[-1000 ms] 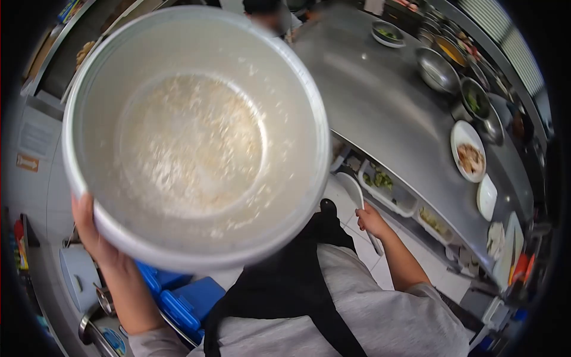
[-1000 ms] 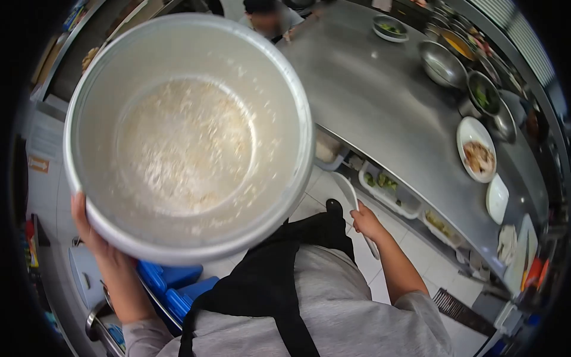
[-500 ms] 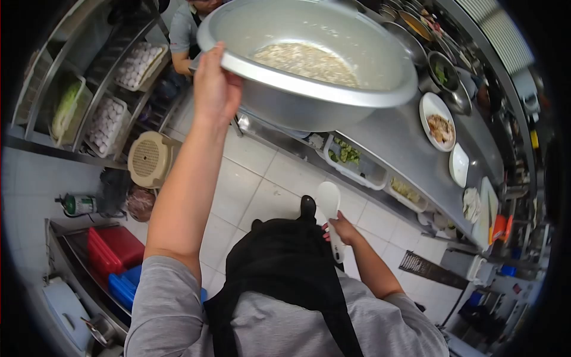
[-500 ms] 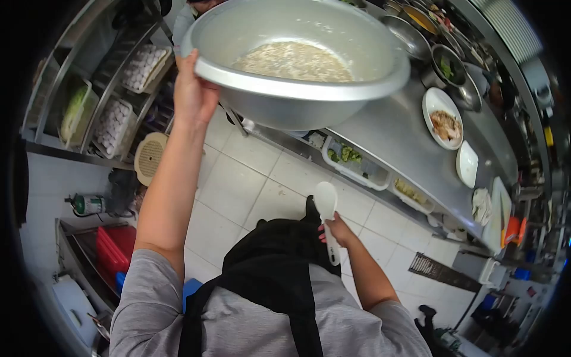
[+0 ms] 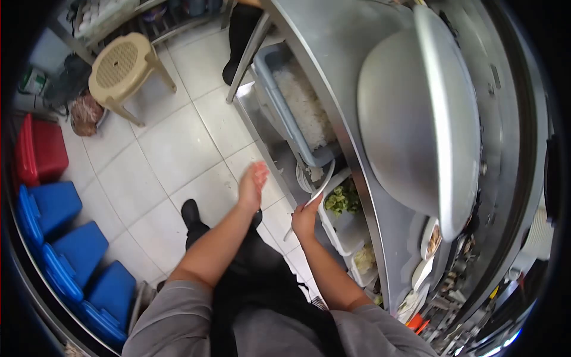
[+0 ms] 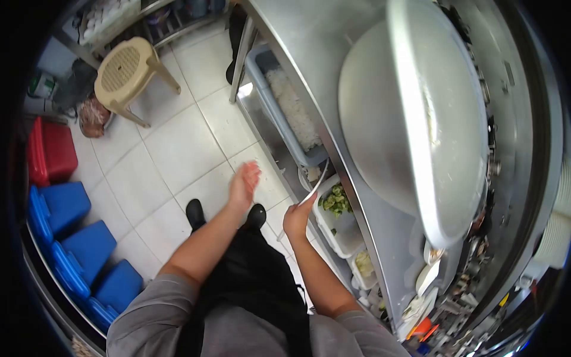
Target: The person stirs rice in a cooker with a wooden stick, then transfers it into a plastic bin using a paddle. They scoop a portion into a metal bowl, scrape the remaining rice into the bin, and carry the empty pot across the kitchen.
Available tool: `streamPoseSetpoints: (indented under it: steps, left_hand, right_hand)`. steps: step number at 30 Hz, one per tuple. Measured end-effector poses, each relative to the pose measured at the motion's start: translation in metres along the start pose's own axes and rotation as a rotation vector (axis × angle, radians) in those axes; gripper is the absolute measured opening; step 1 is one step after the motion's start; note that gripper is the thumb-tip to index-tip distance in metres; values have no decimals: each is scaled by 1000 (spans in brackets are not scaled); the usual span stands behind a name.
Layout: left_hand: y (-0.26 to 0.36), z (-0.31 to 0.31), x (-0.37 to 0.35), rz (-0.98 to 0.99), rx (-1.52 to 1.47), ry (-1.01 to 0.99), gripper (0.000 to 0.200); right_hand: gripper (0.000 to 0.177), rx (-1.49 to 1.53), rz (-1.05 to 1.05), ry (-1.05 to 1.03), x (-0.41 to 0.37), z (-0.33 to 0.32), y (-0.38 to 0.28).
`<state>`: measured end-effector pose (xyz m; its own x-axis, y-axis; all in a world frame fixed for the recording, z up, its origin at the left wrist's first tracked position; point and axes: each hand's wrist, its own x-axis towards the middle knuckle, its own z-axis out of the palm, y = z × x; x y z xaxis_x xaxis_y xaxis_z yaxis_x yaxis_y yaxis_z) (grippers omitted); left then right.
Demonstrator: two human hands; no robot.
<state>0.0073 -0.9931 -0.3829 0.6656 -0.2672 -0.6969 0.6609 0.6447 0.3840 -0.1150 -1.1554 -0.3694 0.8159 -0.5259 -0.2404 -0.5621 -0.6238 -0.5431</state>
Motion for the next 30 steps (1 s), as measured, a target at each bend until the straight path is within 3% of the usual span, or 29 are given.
streamPoseSetpoints:
  steps: [2, 6, 7, 9, 10, 12, 15, 17, 19, 22, 24, 30]
  left_hand:
    - [-67, -5, 26, -83, -26, 116, 41]
    - [-130, 40, 62, -222, -127, 161, 46]
    - [-144, 45, 75, -232, -132, 166, 46]
    - [-167, 46, 98, -206, -296, -142, 51]
    - [-173, 47, 104, -214, -301, -131, 51]
    - [-179, 47, 114, -315, -369, -188, 56]
    - [-141, 64, 107, -462, -350, -64, 54]
    - [-122, 69, 107, -556, -266, 19, 42]
    - [-126, 55, 120, -506, -305, -28, 39]
    - [-126, 26, 123, -491, -372, -103, 32]
    - [-128, 7, 118, -382, -520, -327, 33]
    - [-33, 28, 16, -372, -420, -109, 36]
  right_hand:
    - [82, 74, 58, 108, 18, 22, 9]
    - [78, 95, 346, -111, 26, 3, -39]
    - [77, 294, 316, -58, 27, -3, -42]
    - [77, 194, 263, -57, 36, 4, -23]
    - [76, 102, 205, -54, 37, 7, -17]
    - [73, 189, 293, -76, 33, 5, -9]
    - [76, 100, 62, -171, 6, -6, -1]
    - [76, 62, 103, -216, -13, -12, -15]
    - [76, 39, 175, -289, -19, -19, -24]
    - [76, 55, 110, -376, -24, -28, -21]
    - [76, 48, 41, -373, -33, -33, -15]
    - [72, 157, -2, -372, -92, -47, 28]
